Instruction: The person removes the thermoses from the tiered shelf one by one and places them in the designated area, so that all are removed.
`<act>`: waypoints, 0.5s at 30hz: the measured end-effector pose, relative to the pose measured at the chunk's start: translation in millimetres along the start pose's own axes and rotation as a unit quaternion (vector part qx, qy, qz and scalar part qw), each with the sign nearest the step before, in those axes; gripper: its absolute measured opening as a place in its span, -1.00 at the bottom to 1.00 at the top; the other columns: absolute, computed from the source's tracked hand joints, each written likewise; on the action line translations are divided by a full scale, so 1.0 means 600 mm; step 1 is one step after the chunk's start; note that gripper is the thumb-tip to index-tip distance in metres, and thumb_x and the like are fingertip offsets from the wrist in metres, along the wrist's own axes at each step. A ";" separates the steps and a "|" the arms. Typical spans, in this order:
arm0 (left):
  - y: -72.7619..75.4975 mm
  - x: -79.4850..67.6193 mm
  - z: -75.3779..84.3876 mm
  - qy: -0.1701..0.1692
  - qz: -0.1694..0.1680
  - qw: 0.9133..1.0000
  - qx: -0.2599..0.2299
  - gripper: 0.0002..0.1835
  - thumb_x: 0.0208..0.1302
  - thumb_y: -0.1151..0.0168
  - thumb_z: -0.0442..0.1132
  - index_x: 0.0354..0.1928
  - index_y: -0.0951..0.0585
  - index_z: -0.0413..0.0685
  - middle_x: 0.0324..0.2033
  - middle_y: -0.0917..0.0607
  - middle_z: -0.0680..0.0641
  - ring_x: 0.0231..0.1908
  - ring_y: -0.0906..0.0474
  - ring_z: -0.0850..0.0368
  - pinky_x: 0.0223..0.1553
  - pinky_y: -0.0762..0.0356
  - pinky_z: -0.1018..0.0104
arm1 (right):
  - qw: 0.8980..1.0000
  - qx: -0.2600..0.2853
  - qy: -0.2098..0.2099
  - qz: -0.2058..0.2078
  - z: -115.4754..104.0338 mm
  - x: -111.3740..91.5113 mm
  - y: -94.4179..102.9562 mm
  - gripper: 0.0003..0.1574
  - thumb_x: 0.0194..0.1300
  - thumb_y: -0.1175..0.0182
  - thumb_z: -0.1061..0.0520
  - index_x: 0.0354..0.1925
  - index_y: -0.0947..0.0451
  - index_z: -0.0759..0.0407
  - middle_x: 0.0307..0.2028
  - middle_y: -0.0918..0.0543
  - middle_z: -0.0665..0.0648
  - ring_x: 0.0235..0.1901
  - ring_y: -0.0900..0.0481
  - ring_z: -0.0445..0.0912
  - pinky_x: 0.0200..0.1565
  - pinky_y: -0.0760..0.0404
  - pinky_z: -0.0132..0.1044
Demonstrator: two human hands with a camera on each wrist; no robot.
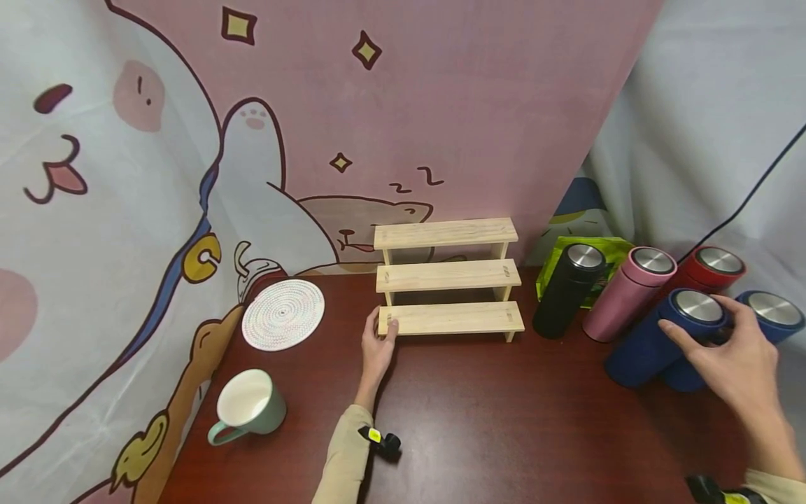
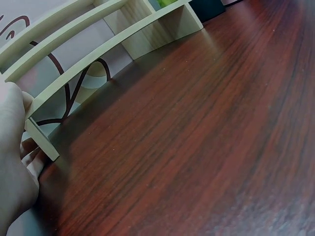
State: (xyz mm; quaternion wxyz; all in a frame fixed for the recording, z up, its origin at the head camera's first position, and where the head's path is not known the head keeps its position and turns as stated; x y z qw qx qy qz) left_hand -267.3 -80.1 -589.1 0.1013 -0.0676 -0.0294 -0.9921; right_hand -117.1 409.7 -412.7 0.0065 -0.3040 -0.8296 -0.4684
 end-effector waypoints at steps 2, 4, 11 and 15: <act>0.001 -0.001 0.002 0.005 -0.003 1.000 0.007 -0.36 0.42 -0.27 -0.28 0.46 -0.31 -0.25 0.23 -0.56 -0.31 0.18 -0.52 -0.15 0.15 -0.54 0.00 | 1.000 0.000 0.002 -0.005 -0.001 0.001 0.000 0.15 0.22 -0.42 -0.17 0.49 -0.12 0.35 0.01 -0.48 0.56 -0.45 -0.21 -0.50 -0.02 -0.35 0.22; 0.003 -0.003 0.004 0.011 -0.011 1.000 0.020 -0.36 0.44 -0.25 -0.23 0.47 -0.30 -0.24 0.28 -0.53 -0.30 0.25 -0.48 -0.16 0.23 -0.50 -0.08 | 1.000 0.000 0.005 -0.003 -0.004 0.001 0.000 0.16 0.23 -0.42 -0.15 0.50 -0.09 0.35 0.10 -0.47 0.58 -0.34 -0.43 -0.20 -0.05 -0.36 0.15; 0.022 -0.008 0.038 0.008 -0.042 0.995 0.087 -0.36 0.44 -0.21 -0.24 0.48 -0.28 -0.18 0.33 -0.50 -0.31 0.32 -0.44 -0.23 0.28 -0.45 -0.16 | 0.994 0.051 0.061 0.070 -0.050 -0.003 0.026 0.04 0.23 -0.40 -0.04 0.50 -0.17 0.26 0.34 -0.38 0.54 0.31 -0.33 0.44 0.40 -0.18 0.30; 0.046 -0.008 0.080 -0.037 -0.053 0.985 0.161 -0.37 0.44 -0.18 -0.26 0.48 -0.29 -0.16 0.35 -0.47 -0.35 0.35 -0.41 -0.25 0.32 -0.40 -0.16 | 0.985 0.070 0.129 0.089 -0.095 0.001 0.035 0.02 0.17 -0.43 -0.01 0.48 -0.25 0.23 0.24 -0.44 0.54 0.24 -0.34 0.44 0.36 -0.22 0.32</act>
Point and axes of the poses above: each hand's wrist, its own x-axis towards the middle knuckle, its own y-axis out of the back of the hand, z = x × y, the point moved 3 cm from there along x, towards the middle knuckle
